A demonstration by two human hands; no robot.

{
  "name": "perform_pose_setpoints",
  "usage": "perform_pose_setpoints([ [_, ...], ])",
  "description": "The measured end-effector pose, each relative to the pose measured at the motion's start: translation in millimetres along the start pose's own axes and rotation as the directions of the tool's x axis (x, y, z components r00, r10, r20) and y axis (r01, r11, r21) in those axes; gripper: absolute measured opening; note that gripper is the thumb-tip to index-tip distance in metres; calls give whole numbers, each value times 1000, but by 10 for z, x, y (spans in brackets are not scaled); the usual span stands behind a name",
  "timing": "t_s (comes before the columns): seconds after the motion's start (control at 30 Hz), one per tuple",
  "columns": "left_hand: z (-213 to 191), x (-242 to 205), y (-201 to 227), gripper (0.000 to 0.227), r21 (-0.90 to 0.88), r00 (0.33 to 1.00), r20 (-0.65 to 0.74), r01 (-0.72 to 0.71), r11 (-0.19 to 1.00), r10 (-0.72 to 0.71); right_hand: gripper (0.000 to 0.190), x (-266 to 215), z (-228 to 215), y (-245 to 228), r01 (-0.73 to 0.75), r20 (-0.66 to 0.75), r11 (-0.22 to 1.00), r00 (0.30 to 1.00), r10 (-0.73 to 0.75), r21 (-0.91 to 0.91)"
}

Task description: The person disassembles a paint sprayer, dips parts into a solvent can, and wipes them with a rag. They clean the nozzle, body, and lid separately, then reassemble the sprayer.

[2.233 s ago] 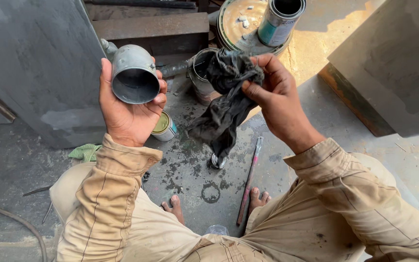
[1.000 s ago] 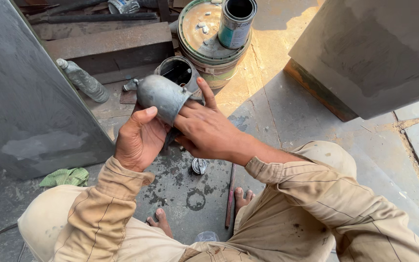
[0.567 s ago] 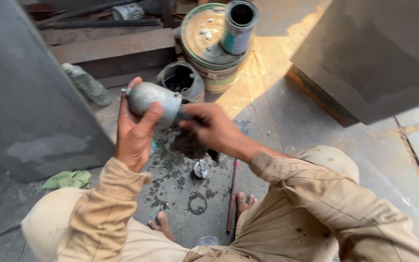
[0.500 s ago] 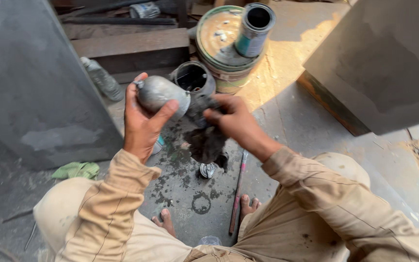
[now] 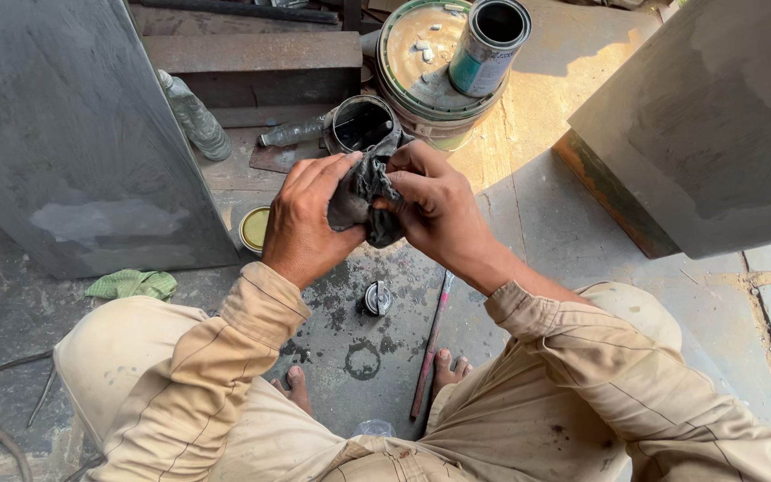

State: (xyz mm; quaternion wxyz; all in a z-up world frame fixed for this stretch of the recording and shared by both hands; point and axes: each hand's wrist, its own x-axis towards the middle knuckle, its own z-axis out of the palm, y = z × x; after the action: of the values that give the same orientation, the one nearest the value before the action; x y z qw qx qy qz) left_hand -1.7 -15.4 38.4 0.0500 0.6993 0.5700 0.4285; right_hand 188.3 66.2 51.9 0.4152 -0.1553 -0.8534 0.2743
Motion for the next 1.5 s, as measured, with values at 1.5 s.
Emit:
perform_pose_setpoints([
  [1.5,-142,103,-424,70,-939,758,340,243,-242,-557,18,-44,-371,160,-264,-145,745,889,434,612],
])
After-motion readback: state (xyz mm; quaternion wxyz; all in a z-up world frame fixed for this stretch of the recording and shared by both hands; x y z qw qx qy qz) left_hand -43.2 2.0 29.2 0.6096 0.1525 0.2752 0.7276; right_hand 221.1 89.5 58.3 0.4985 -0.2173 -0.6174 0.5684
